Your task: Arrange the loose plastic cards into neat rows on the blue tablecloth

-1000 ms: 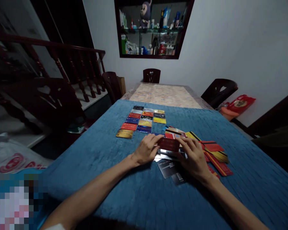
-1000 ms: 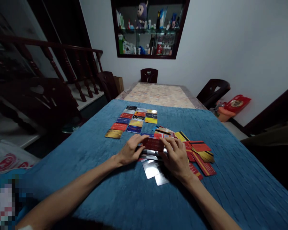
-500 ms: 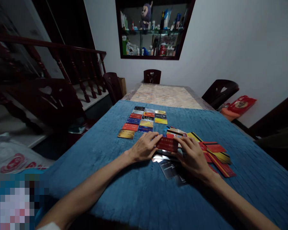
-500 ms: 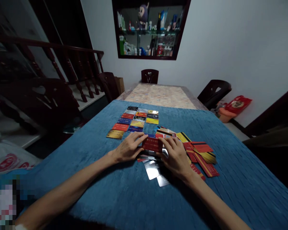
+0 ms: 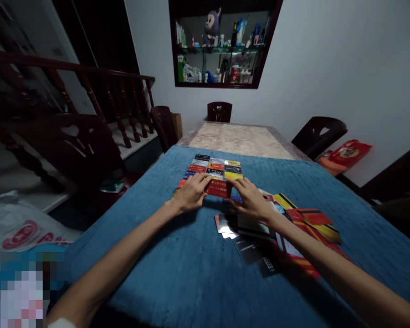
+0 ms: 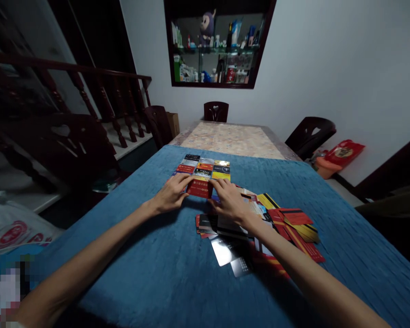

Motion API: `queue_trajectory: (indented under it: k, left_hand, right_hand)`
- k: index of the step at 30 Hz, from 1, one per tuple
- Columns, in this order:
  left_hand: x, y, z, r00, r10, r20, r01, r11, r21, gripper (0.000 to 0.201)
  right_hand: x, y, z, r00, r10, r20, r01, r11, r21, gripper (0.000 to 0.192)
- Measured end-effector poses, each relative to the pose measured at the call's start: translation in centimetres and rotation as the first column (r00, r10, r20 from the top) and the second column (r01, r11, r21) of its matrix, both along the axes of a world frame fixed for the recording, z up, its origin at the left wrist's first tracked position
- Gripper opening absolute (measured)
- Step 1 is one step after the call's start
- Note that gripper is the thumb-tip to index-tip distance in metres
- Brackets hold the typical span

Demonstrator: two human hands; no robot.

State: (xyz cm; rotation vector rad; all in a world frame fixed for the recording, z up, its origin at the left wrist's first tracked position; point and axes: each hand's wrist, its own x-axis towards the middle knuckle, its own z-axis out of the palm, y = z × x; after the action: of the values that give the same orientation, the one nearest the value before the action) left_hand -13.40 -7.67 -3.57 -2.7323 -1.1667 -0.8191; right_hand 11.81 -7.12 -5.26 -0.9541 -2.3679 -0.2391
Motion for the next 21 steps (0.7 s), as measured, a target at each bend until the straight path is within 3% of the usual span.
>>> queue_trajectory:
  k: [9,21]
  left_hand:
    - [-2.7,5.0,1.1,0.992,0.123,0.009,-0.123,0.992,-0.008,0.052]
    - [-5.0,11.2,0.3,0.979,0.203,-0.018,-0.203,0.979,-0.034,0.038]
  right_hand:
    - [-4.4,6.1,1.0,0.997,-0.07,0.028,0.07,0.997,-0.012,0.052]
    - [-8.2,11.2,1.7,0.984,-0.147,0.102,0.159,0.981,-0.114,0.046]
